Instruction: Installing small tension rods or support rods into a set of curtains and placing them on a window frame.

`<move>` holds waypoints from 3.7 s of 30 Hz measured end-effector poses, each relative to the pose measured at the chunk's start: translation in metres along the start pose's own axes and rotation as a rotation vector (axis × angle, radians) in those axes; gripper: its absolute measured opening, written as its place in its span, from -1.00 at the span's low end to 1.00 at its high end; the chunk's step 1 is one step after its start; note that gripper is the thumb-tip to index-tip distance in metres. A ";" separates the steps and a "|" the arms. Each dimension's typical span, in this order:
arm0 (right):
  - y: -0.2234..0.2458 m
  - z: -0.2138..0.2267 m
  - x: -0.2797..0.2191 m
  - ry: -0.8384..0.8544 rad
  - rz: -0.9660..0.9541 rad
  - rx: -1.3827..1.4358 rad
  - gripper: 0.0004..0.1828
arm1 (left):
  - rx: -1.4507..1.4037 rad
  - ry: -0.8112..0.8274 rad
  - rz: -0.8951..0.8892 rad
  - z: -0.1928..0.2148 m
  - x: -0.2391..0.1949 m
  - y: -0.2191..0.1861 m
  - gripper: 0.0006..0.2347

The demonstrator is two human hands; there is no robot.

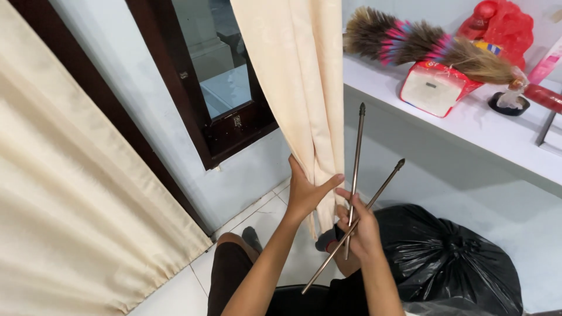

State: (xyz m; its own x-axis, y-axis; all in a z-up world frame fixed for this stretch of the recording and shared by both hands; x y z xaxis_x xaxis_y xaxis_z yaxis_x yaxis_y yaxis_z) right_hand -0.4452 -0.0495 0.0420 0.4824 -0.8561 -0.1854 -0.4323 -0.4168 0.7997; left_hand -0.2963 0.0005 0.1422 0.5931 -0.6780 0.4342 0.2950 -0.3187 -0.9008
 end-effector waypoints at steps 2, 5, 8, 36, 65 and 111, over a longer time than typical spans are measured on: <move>-0.012 -0.012 -0.014 0.040 0.004 0.021 -0.49 | -0.035 0.055 0.035 0.006 0.000 0.015 -0.29; -0.016 -0.030 -0.033 0.088 0.019 0.020 -0.49 | -0.088 0.133 0.118 0.014 0.003 0.051 -0.42; -0.023 -0.029 -0.041 0.051 0.051 -0.018 -0.51 | -0.143 0.173 0.229 0.029 0.000 0.070 -0.55; 0.021 0.022 -0.083 -0.275 0.595 -0.354 -0.65 | -0.451 -0.075 0.848 0.053 -0.147 0.176 -0.25; 0.050 0.111 -0.120 0.220 0.336 -1.379 -0.58 | -0.810 -0.220 0.445 0.122 -0.122 0.031 -0.46; 0.024 -0.027 -0.147 0.209 0.469 -1.722 -0.63 | -0.664 0.157 0.432 0.020 -0.188 0.071 -0.67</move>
State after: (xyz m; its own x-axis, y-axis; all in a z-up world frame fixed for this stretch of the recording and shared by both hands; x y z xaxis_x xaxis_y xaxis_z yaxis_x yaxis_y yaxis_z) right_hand -0.5057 0.0742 0.1041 0.7030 -0.6913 0.1669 0.5843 0.6953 0.4186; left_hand -0.3720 0.1192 -0.0030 0.4264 -0.9007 0.0836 -0.4726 -0.3006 -0.8284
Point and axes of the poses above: each hand's wrist, its own x-axis towards the middle knuckle, its own z-axis out of the back of the hand, y = z × x, the point moved 6 cm from there along x, towards the middle knuckle, and after that the axes turned 3 degrees about -y, right-handed, at the moved point
